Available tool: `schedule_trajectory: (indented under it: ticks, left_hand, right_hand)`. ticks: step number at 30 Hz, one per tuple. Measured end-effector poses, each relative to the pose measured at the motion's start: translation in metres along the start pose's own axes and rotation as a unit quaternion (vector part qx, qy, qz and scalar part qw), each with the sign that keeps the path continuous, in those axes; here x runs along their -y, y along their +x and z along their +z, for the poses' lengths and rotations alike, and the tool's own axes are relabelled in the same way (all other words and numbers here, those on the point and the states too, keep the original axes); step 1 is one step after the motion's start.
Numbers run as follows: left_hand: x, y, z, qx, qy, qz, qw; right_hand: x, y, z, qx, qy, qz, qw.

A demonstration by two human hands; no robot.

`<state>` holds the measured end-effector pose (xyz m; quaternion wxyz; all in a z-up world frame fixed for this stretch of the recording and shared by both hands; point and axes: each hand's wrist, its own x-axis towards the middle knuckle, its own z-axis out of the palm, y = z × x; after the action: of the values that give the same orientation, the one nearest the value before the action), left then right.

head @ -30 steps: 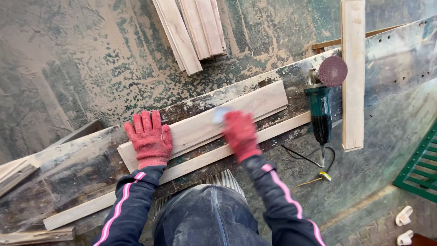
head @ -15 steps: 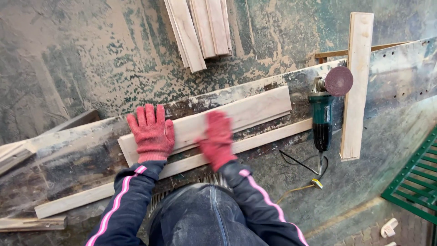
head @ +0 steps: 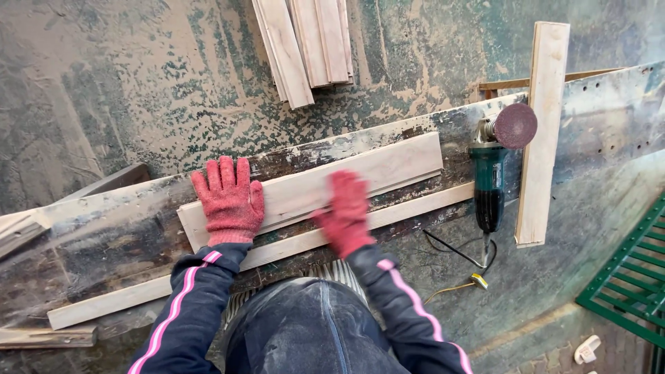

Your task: Sanding wooden planks using an angle grinder with a sanding disc attachment on a workbench.

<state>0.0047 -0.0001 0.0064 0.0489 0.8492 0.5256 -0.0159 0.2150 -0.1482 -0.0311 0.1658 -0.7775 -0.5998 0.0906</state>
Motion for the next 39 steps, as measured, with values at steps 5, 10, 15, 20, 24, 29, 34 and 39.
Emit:
schedule_trajectory:
  ticks: [5,10,15,20,24,29,34,39]
  left_hand:
    - [0.003,-0.001,0.006,-0.047,-0.009,0.022,0.999]
    - [0.003,-0.004,0.004,-0.064,-0.015,0.023,0.998]
    - [0.002,0.002,0.005,-0.065,-0.011,0.019,0.998]
    - [0.004,0.002,0.001,-0.063,-0.016,0.033,0.997]
    - [0.001,0.0,0.0,-0.041,-0.009,0.019,0.999]
    - [-0.002,-0.002,-0.006,-0.052,-0.004,0.02,0.998]
    - [-0.001,-0.003,-0.005,-0.054,0.006,0.027,0.998]
    - [-0.001,-0.003,-0.004,-0.062,0.003,0.026,0.998]
  right_hand:
    - [-0.042,0.01,0.019,0.022,-0.016,-0.088,0.996]
    - [-0.123,0.039,-0.037,0.057,-0.082,0.121,0.988]
    - [0.022,0.012,0.005,-0.004,-0.01,-0.064,0.998]
    - [-0.051,0.016,0.025,0.099,-0.038,-0.074,0.992]
    - [-0.077,0.113,-0.141,0.108,-0.119,0.291,0.943]
    - [-0.076,0.06,-0.052,0.151,-0.172,0.256,0.939]
    - [-0.05,0.024,-0.02,0.156,-0.061,0.142,0.976]
    - [-0.144,0.071,-0.082,0.126,-0.128,0.322,0.93]
